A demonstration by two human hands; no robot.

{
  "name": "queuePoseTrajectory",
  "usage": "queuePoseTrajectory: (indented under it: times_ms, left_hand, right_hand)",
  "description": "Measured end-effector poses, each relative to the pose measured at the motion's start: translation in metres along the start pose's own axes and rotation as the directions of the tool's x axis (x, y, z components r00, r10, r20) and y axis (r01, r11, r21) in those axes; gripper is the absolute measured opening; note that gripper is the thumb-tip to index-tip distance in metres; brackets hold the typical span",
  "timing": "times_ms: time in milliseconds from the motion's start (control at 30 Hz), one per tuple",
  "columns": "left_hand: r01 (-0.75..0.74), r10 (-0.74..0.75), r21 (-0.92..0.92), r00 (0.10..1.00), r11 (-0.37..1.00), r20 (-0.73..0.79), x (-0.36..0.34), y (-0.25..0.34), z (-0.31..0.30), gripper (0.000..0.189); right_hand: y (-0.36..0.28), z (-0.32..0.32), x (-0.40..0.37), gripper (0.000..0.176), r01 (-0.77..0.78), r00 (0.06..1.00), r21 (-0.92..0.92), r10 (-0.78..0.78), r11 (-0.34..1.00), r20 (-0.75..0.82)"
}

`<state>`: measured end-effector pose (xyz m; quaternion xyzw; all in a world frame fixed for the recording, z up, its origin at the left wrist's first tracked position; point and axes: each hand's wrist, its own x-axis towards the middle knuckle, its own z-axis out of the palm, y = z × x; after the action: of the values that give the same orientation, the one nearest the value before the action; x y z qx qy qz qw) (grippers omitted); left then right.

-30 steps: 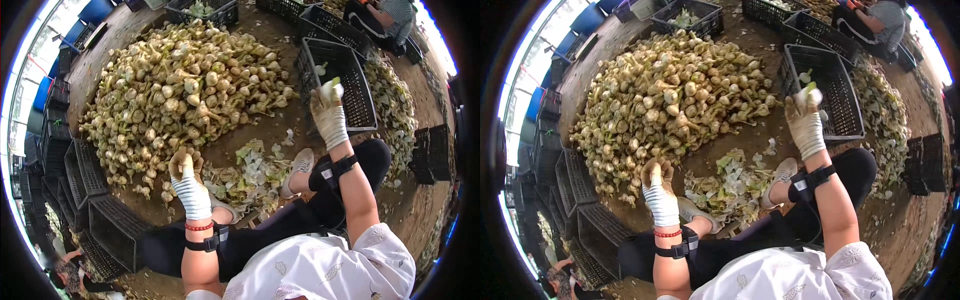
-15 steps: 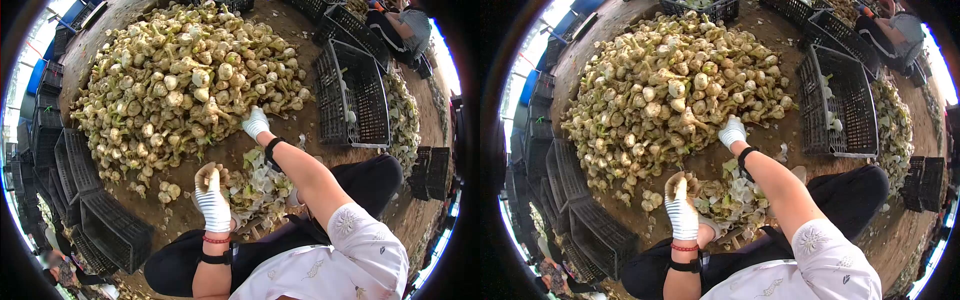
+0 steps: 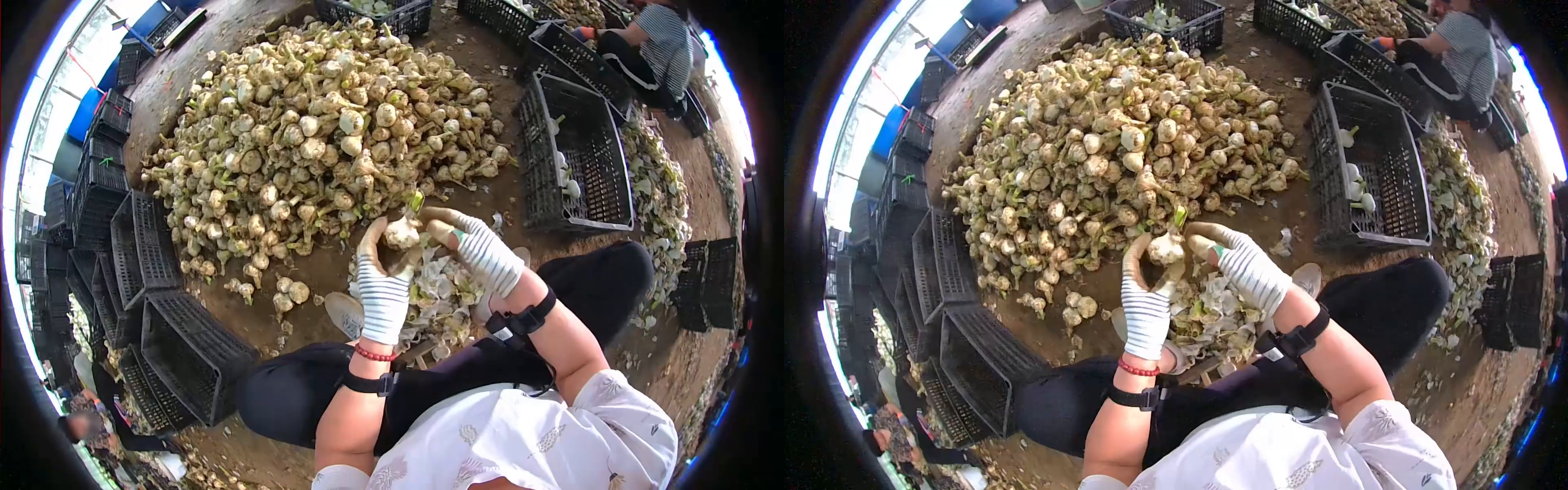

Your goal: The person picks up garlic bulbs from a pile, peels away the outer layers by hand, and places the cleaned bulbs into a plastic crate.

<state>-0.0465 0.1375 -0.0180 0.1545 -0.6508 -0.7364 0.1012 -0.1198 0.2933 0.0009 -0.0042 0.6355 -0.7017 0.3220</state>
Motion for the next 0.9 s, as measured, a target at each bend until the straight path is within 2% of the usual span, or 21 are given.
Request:
queuePoseTrajectory:
  times_ms: [33,67,133,167,333,400,467,533,567,667,733,767,800,833,900]
  left_hand:
    - [-0.118,0.121,0.092,0.992,0.989,-0.034,-0.005,0.006,0.002,0.061]
    - [-0.390,0.419,0.427,0.908,0.816,0.030,-0.002,0.005,0.000,0.065]
    - [-0.515,0.547,0.503,0.832,0.694,0.097,-0.009,0.022,0.004,0.071]
    - [-0.516,0.550,0.504,0.830,0.693,0.094,-0.011,0.026,0.004,0.071]
    - [-0.535,0.578,0.550,0.808,0.641,0.112,-0.019,0.033,-0.007,0.076]
    - [-0.513,0.564,0.567,0.820,0.645,0.101,-0.021,0.035,-0.008,0.073]
    - [-0.534,0.582,0.526,0.809,0.663,0.087,-0.021,0.036,-0.008,0.068]
    - [-0.495,0.547,0.545,0.834,0.677,0.078,-0.021,0.033,-0.012,0.064]
    - [-0.486,0.531,0.533,0.844,0.693,0.078,-0.019,0.030,-0.013,0.064]
    - [-0.473,0.511,0.497,0.857,0.727,0.069,-0.017,0.029,-0.015,0.062]
    - [-0.446,0.474,0.444,0.879,0.777,0.054,-0.015,0.026,-0.018,0.061]
    - [-0.446,0.474,0.445,0.879,0.777,0.053,-0.016,0.026,-0.018,0.061]
    - [-0.300,0.313,0.281,0.950,0.912,-0.002,-0.017,0.031,-0.018,0.060]
    - [-0.132,0.135,0.100,0.990,0.986,-0.025,-0.017,0.034,-0.018,0.060]
    - [0.083,-0.089,-0.265,0.996,0.961,-0.009,-0.014,0.039,-0.020,0.052]
  right_hand:
    - [-0.011,0.005,-0.007,0.054,-0.014,1.000,0.137,0.015,0.990,-0.003]
    - [-0.016,0.010,-0.011,0.054,-0.010,1.000,0.136,0.012,0.991,-0.014]
    - [-0.022,0.022,-0.013,0.046,-0.017,0.997,0.367,-0.013,0.930,0.080]
    - [-0.015,0.026,-0.008,0.037,0.017,0.999,0.337,-0.029,0.941,0.033]
    - [-0.022,0.050,-0.014,0.032,0.018,1.000,0.306,-0.012,0.952,-0.020]
    - [-0.023,0.051,-0.017,0.031,0.070,0.998,0.248,-0.065,0.966,-0.027]
    - [-0.023,0.046,-0.018,0.030,0.044,0.999,0.220,-0.037,0.974,-0.037]
    - [-0.021,0.039,-0.018,0.029,-0.005,1.000,0.078,0.006,0.997,-0.017]
    - [-0.021,0.036,-0.018,0.029,-0.006,1.000,0.079,0.008,0.997,-0.021]
    - [-0.022,0.031,-0.013,0.032,0.099,0.995,-0.211,-0.096,0.973,0.023]
    - [-0.030,0.032,-0.014,0.028,0.086,0.996,-0.265,-0.081,0.960,0.028]
    - [-0.027,0.030,-0.011,0.026,0.130,0.991,-0.304,-0.119,0.944,0.053]
    - [-0.026,0.029,-0.009,0.024,0.173,0.985,-0.342,-0.155,0.923,0.080]
    - [-0.028,0.029,-0.008,0.022,0.162,0.986,-0.352,-0.143,0.922,0.080]
    - [-0.028,0.027,-0.011,0.021,0.143,0.989,-0.359,-0.124,0.922,0.077]
